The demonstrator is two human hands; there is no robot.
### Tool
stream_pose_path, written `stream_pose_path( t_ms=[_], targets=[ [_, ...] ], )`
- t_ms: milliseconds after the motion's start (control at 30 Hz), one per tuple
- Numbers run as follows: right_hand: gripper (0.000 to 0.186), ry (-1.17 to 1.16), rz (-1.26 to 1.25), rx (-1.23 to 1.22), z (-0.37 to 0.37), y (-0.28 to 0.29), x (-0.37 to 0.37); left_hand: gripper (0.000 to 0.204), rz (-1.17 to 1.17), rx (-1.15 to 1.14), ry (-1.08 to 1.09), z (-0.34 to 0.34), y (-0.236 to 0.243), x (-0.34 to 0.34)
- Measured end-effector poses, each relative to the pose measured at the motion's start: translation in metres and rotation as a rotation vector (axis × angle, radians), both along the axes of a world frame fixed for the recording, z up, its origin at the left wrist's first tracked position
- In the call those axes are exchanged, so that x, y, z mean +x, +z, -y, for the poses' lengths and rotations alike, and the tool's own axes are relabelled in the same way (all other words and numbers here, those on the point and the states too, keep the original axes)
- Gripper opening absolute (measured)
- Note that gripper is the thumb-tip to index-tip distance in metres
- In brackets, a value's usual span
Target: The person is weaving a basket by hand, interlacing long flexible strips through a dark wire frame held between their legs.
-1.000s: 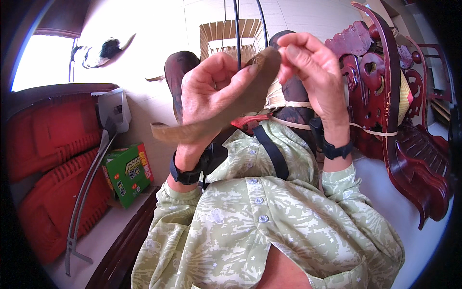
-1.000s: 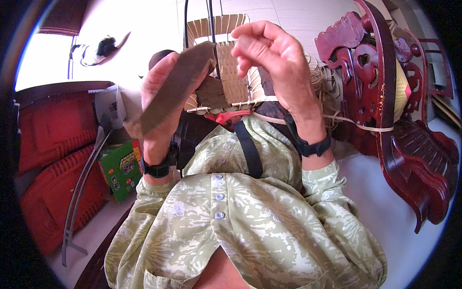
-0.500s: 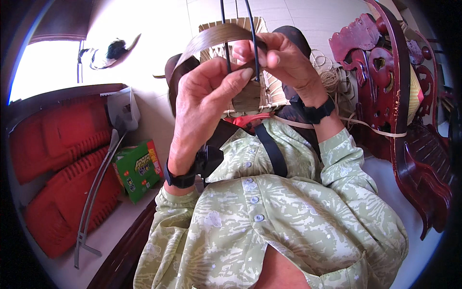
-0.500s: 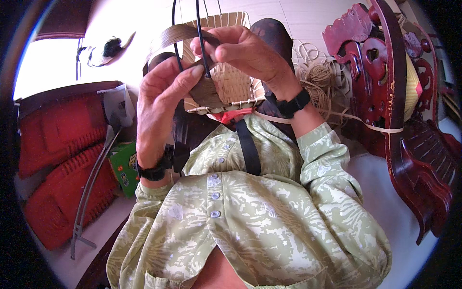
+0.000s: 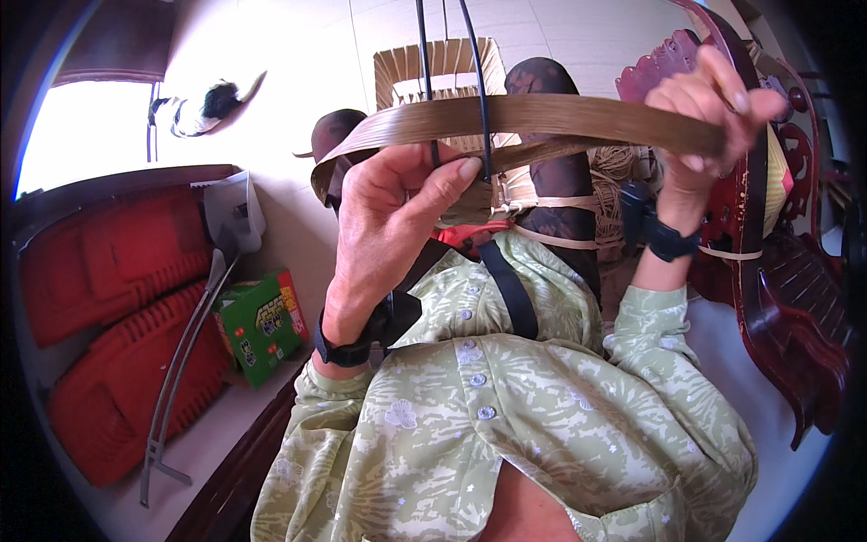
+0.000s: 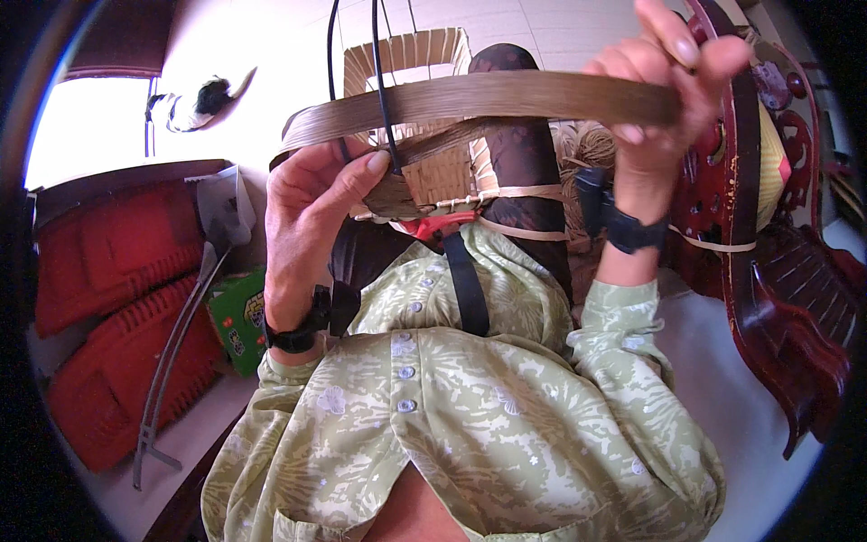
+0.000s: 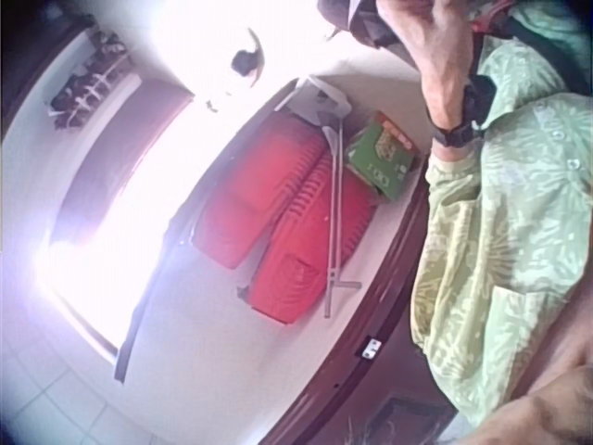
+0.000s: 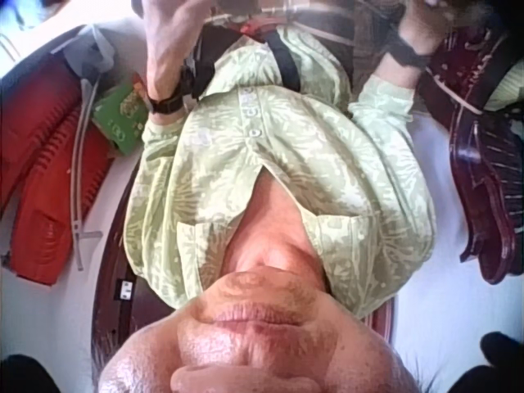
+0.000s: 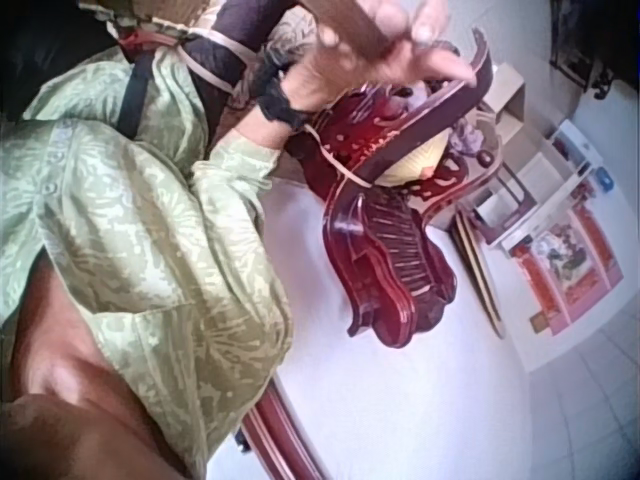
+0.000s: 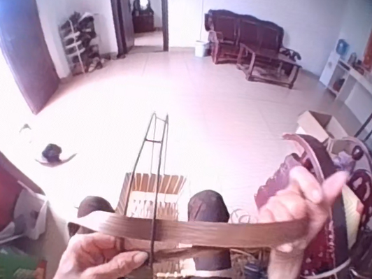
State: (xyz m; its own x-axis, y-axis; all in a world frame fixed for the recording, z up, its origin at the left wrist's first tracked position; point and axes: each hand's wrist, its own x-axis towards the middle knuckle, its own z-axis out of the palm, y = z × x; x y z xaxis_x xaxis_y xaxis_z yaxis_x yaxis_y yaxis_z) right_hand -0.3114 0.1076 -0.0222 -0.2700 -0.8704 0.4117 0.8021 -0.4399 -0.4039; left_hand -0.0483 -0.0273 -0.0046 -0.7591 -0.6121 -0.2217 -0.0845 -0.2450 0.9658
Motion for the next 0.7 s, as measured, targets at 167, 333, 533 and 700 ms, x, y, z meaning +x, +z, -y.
stream_pose_path(
  t_ms=[167, 333, 533, 700],
  targets=[
    [0.034, -0.145, 0.053, 0.112, -0.093, 0.0, -0.075, 0.012, -0.033, 0.003, 0.023, -0.003, -0.004, 0.0],
    [0.028, -0.866, 0.132, 0.587, -0.21, -0.046, -0.132, 0.011, -0.003, -0.01, 0.035, 0.0, -0.005, 0.005],
    [0.031, -1.675, -1.51, 1.702, -0.156, -0.039, -0.082, 0.01, -0.026, -0.054, 0.021, -0.001, -0.008, 0.001],
    [0.048, -0.866, -1.668, 0.546, 0.008, 0.016, 0.051, 0.011, -0.025, -0.043, 0.052, -0.005, -0.008, 0.002]
  ],
)
